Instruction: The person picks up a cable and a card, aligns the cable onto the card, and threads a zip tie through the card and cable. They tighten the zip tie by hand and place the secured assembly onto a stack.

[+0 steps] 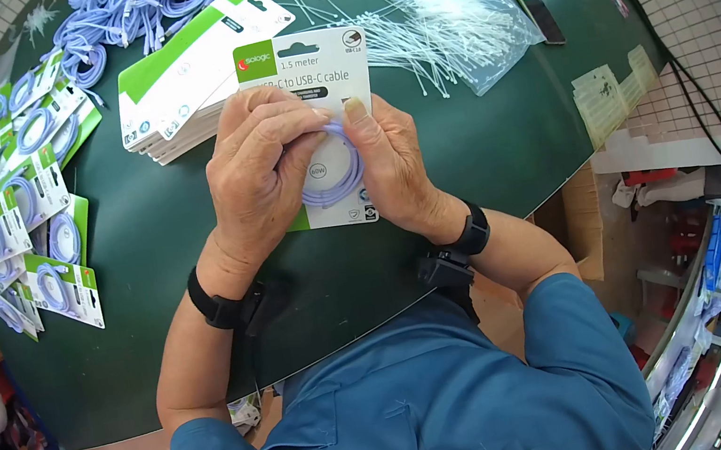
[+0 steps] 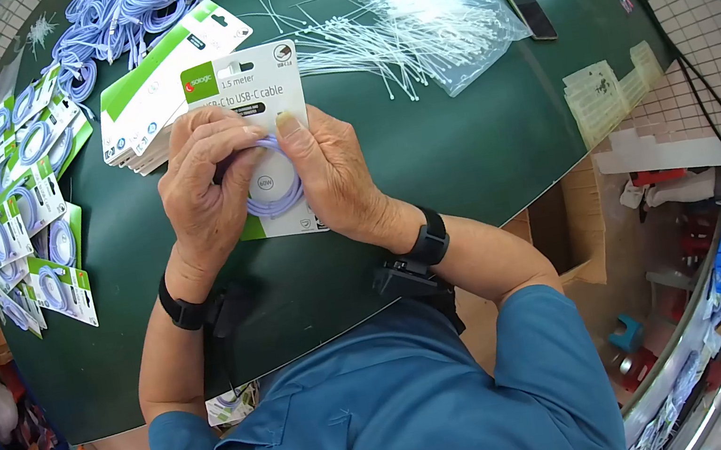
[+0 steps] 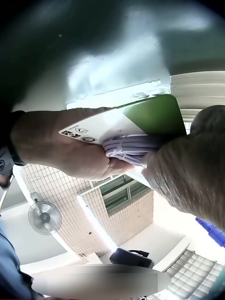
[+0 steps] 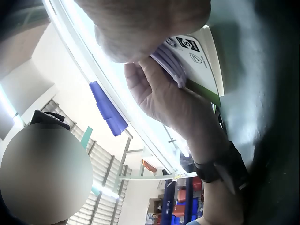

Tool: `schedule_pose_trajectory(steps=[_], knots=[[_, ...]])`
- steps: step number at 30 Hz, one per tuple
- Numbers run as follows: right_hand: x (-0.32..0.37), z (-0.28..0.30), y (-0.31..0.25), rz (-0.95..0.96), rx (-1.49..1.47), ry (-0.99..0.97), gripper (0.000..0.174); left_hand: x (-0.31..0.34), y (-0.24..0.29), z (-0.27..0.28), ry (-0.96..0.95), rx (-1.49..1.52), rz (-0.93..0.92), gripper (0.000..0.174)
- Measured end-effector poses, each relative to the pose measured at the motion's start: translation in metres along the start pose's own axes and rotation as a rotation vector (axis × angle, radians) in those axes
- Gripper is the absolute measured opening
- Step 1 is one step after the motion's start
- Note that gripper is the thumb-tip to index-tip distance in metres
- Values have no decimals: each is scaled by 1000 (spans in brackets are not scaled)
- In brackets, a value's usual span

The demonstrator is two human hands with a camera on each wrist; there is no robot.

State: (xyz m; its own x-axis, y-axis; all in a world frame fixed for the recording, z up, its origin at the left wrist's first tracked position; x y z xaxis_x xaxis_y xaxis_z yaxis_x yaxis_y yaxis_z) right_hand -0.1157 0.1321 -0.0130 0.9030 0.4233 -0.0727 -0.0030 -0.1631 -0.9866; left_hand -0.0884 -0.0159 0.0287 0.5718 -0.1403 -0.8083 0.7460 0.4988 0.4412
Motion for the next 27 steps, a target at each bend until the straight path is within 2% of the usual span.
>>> schedule_pose_trajectory(steps=[4,9,13,16,27], knots=[[0,0,-5,32,-18,-6,48,-3,13,12,121,-173,2,35],[2,1,-1,-15,-86,33,47,1,16,19,136,-232,-14,36],[2,2,0,-24,-75,43,48,3,12,14,164,-154,116,34],[1,3,1,-27,-58,48,48,4,7,7,139,-115,8,32],[4,1,-2,-17,-80,20,46,0,12,11,71,-102,-44,26]])
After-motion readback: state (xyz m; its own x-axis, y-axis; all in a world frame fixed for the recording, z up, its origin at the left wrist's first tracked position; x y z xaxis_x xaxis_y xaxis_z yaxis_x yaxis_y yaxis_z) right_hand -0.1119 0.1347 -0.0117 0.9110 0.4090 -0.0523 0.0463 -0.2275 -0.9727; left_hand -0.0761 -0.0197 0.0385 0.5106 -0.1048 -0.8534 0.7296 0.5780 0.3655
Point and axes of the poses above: each hand's wrist, its own x-axis away from the middle knuckle, its own z-axis out of the back of the hand, y = z × x, the point moved 5 cm from there along -x, towards the middle knuckle, and after that the axes turned 6 degrees about -z, right-handed, at the moved point
